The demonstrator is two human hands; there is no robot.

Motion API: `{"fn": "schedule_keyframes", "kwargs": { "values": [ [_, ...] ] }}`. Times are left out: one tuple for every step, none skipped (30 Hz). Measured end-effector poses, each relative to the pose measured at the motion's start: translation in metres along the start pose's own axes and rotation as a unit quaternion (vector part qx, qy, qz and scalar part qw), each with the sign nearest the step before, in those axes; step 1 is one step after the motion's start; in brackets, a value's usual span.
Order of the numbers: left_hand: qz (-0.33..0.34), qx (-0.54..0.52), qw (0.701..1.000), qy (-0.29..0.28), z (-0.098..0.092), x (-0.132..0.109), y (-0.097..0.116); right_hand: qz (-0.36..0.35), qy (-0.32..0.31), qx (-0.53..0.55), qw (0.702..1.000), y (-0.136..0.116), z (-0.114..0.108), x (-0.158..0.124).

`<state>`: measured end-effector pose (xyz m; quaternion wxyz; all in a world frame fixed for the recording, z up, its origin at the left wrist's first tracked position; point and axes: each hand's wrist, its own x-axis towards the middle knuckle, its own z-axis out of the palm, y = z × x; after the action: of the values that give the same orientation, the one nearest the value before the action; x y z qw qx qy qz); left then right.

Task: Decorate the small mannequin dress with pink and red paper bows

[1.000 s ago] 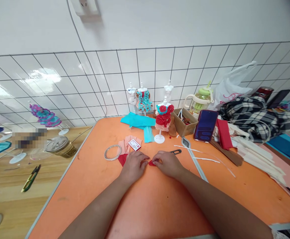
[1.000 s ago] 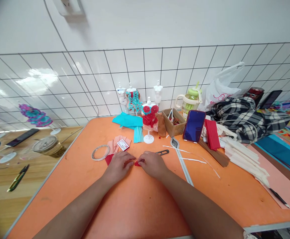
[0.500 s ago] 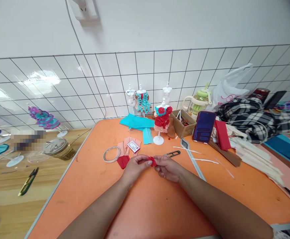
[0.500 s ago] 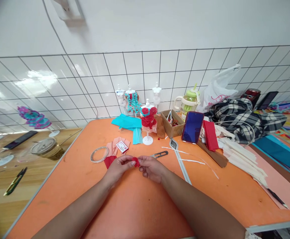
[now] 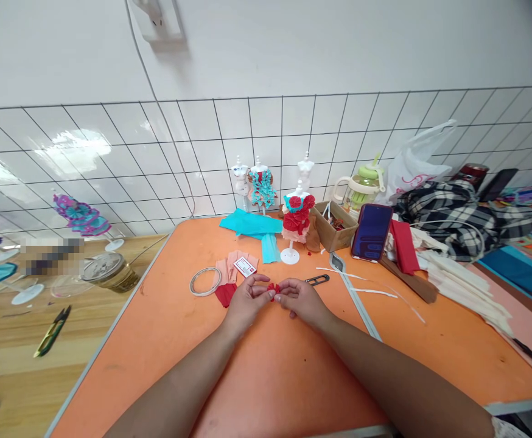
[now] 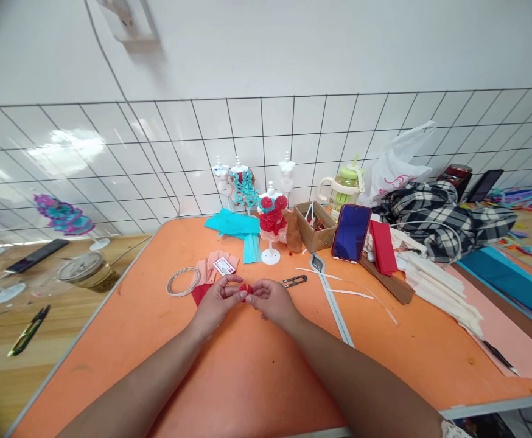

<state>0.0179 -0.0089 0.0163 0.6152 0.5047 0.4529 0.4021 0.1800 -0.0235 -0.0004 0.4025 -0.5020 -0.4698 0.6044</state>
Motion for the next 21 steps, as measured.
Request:
{"fn": "schedule_keyframes", "kwargs": {
  "values": [
    [0.003,0.000,1.000,0.008,-0.0002,-0.0001,0.0010,0.007,-0.001,0.009,1.000,0.0000,-0.0001,-0.0001],
    [0.007,0.004,1.000,0.019,-0.0007,-0.0002,0.0022,0.014,-0.004,0.019,1.000,-0.0003,-0.0010,-0.0003],
    [0.011,0.011,0.999,0.031,-0.0016,-0.0003,0.0037,0.019,-0.008,0.027,0.999,-0.0011,-0.0022,-0.0006],
    [0.012,0.021,0.999,0.040,-0.0027,-0.0006,0.0052,0.023,-0.012,0.034,0.999,-0.0022,-0.0035,-0.0009],
    [0.012,0.033,0.998,0.045,-0.0037,-0.0008,0.0066,0.024,-0.014,0.039,0.999,-0.0035,-0.0045,-0.0013],
    [0.010,0.044,0.998,0.046,-0.0046,-0.0011,0.0077,0.024,-0.013,0.042,0.999,-0.0049,-0.0050,-0.0018],
    [0.008,0.051,0.998,0.044,-0.0051,-0.0015,0.0085,0.023,-0.008,0.040,0.999,-0.0062,-0.0048,-0.0023],
    [0.005,0.056,0.998,0.041,-0.0051,-0.0018,0.0089,0.021,-0.001,0.035,0.999,-0.0072,-0.0039,-0.0028],
    [0.003,0.057,0.998,0.039,-0.0046,-0.0022,0.0089,0.017,0.007,0.027,0.999,-0.0079,-0.0024,-0.0033],
    [0.002,0.055,0.998,0.038,-0.0036,-0.0024,0.0086,0.013,0.013,0.017,1.000,-0.0083,-0.0007,-0.0036],
    [-0.001,0.053,0.998,0.036,-0.0024,-0.0025,0.0080,0.007,0.019,0.007,1.000,-0.0082,0.0010,-0.0037],
    [-0.004,0.050,0.998,0.033,-0.0010,-0.0026,0.0072,0.001,0.024,-0.002,1.000,-0.0078,0.0025,-0.0037],
    [-0.006,0.046,0.999,0.029,0.0003,-0.0025,0.0063,-0.004,0.029,-0.007,1.000,-0.0072,0.0035,-0.0034],
    [-0.007,0.041,0.999,0.023,0.0014,-0.0023,0.0053,-0.005,0.032,-0.009,0.999,-0.0065,0.0040,-0.0031],
    [-0.004,0.034,0.999,0.021,0.0023,-0.0020,0.0044,-0.003,0.035,-0.012,0.999,-0.0060,0.0041,-0.0027],
    [-0.001,0.025,0.999,0.021,0.0029,-0.0017,0.0035,0.001,0.038,-0.013,0.999,-0.0057,0.0037,-0.0024],
    [0.003,0.016,1.000,0.022,0.0032,-0.0015,0.0027,0.006,0.038,-0.013,0.999,-0.0056,0.0030,-0.0023],
    [0.006,0.009,1.000,0.024,0.0033,-0.0013,0.0020,0.011,0.038,-0.012,0.999,-0.0059,0.0023,-0.0023],
    [0.008,0.006,1.000,0.026,0.0031,-0.0011,0.0013,0.014,0.039,-0.009,0.999,-0.0064,0.0016,-0.0026],
    [0.008,0.008,1.000,0.027,0.0028,-0.0010,0.0007,0.016,0.038,-0.006,0.999,-0.0071,0.0011,-0.0031],
    [0.009,0.012,0.999,0.028,0.0025,-0.0009,0.0001,0.014,0.035,-0.002,0.999,-0.0077,0.0007,-0.0037]
  ]
}}
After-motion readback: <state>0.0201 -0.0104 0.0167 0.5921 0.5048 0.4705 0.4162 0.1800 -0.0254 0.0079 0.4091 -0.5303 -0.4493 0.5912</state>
